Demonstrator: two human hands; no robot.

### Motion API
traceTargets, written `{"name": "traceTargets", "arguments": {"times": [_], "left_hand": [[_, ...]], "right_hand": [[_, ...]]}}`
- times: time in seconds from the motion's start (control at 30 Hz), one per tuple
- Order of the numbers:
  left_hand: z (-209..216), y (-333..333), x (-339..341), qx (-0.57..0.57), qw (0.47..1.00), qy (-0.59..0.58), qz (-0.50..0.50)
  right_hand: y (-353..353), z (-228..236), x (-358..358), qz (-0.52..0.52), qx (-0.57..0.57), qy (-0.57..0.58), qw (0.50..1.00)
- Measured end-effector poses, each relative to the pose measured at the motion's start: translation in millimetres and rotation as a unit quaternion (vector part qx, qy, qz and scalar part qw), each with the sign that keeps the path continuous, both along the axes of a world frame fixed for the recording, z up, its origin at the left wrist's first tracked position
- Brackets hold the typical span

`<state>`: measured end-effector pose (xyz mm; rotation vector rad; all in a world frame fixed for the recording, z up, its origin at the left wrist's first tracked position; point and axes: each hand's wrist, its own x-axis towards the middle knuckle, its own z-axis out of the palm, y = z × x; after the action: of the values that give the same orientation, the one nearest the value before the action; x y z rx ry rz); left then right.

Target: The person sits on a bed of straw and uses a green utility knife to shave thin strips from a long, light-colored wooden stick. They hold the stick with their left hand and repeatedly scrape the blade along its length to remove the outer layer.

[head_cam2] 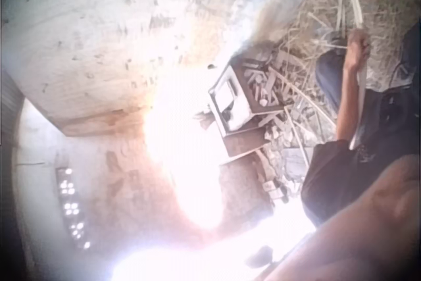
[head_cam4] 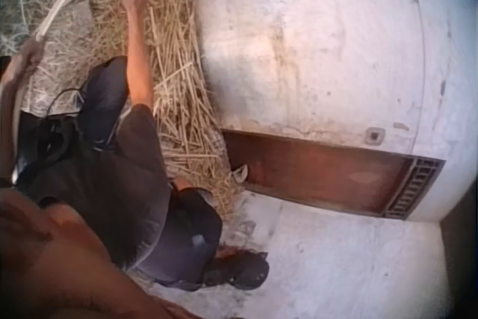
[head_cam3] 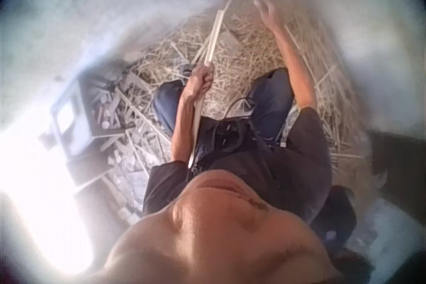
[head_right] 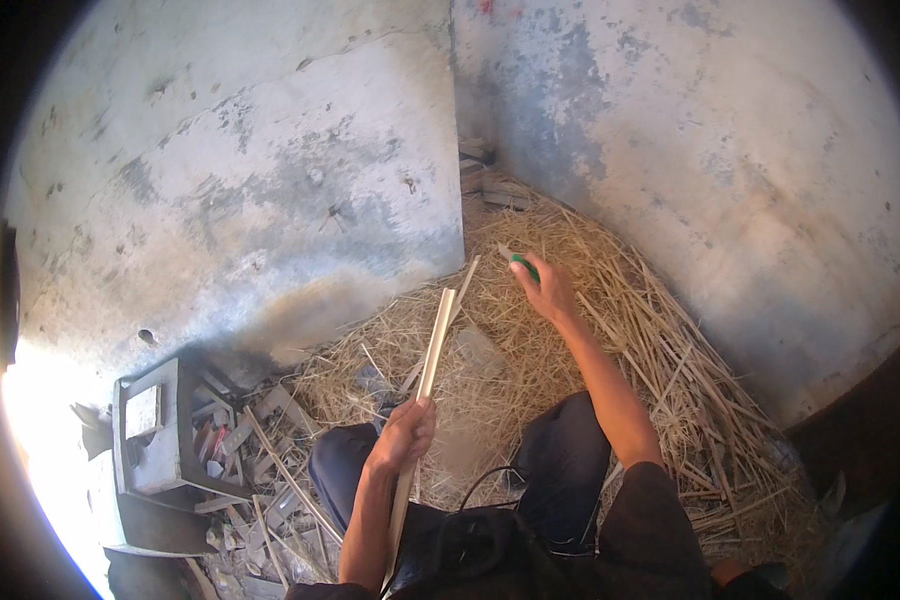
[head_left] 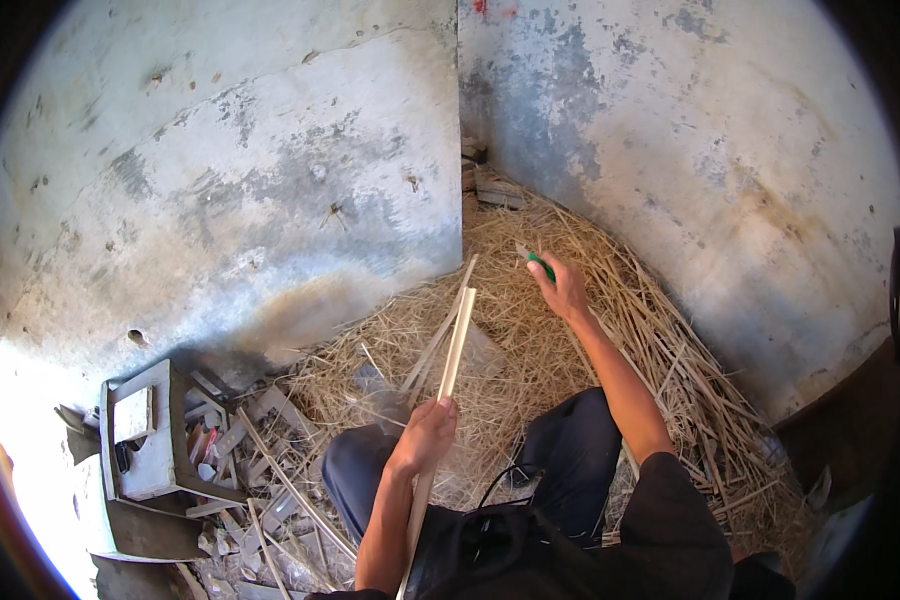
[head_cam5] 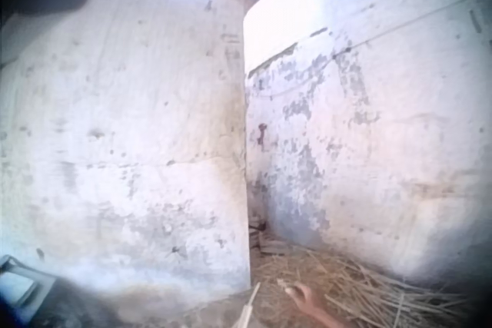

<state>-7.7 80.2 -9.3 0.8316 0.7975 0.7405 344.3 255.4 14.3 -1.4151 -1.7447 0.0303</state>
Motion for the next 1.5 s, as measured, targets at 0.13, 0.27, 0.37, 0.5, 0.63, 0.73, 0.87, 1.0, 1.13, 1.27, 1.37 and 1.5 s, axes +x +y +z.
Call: {"name": "traceTargets", "arguments": {"times": [0.13, 0.27, 0.37, 0.5, 0.63, 0.73, 0.87, 1.0, 1.13, 1.27, 1.37, 1.5], "left_hand": [[0.6, 7.8, 1.8, 0.017, 1.000, 0.014, 0.002], [2.1, 9.0, 7.8, 0.041, 0.998, 0.020, 0.039], [2.0, 11.2, 7.4, 0.053, 0.997, 0.000, 0.049], [4.1, 8.7, 9.6, 0.067, 0.996, 0.025, 0.059], [2.8, 7.0, 9.3, 0.062, 0.996, 0.018, 0.061], [5.2, 5.7, 8.2, 0.041, 0.998, 0.008, 0.054], [8.3, 4.9, 6.9, 0.024, 0.999, -0.003, 0.040], [9.4, 3.5, 4.2, 0.016, 0.999, -0.008, 0.035], [10.1, 2.1, 5.2, 0.018, 0.999, 0.008, 0.041], [12.0, 0.5, 6.4, 0.018, 0.998, 0.000, 0.060], [13.3, 2.5, 7.6, 0.030, 0.998, 0.000, 0.053], [9.8, -19.7, -0.1, -0.013, 0.998, -0.009, -0.066]], "right_hand": [[-14.8, -10.1, -21.5, 0.133, -0.003, -0.048, 0.990], [-41.5, -15.4, -65.9, 0.267, -0.022, -0.119, 0.956], [-59.8, -3.0, -93.9, 0.319, -0.004, -0.159, 0.934], [-60.8, -6.6, -101.0, 0.322, 0.041, -0.165, 0.931], [-60.6, -3.9, -101.6, 0.316, 0.063, -0.182, 0.929], [-59.3, -2.8, -100.4, 0.317, 0.080, -0.171, 0.929], [-53.7, -6.1, -97.7, 0.297, 0.104, -0.162, 0.935], [-50.1, -5.7, -93.5, 0.286, 0.088, -0.168, 0.939], [-42.4, -7.9, -85.8, 0.270, 0.076, -0.177, 0.943], [-41.6, -2.2, -86.8, 0.257, 0.091, -0.174, 0.946], [-29.7, -3.9, -78.7, 0.217, 0.113, -0.125, 0.962], [26.5, 0.1, 6.7, -0.069, -0.065, 0.082, 0.992]]}}
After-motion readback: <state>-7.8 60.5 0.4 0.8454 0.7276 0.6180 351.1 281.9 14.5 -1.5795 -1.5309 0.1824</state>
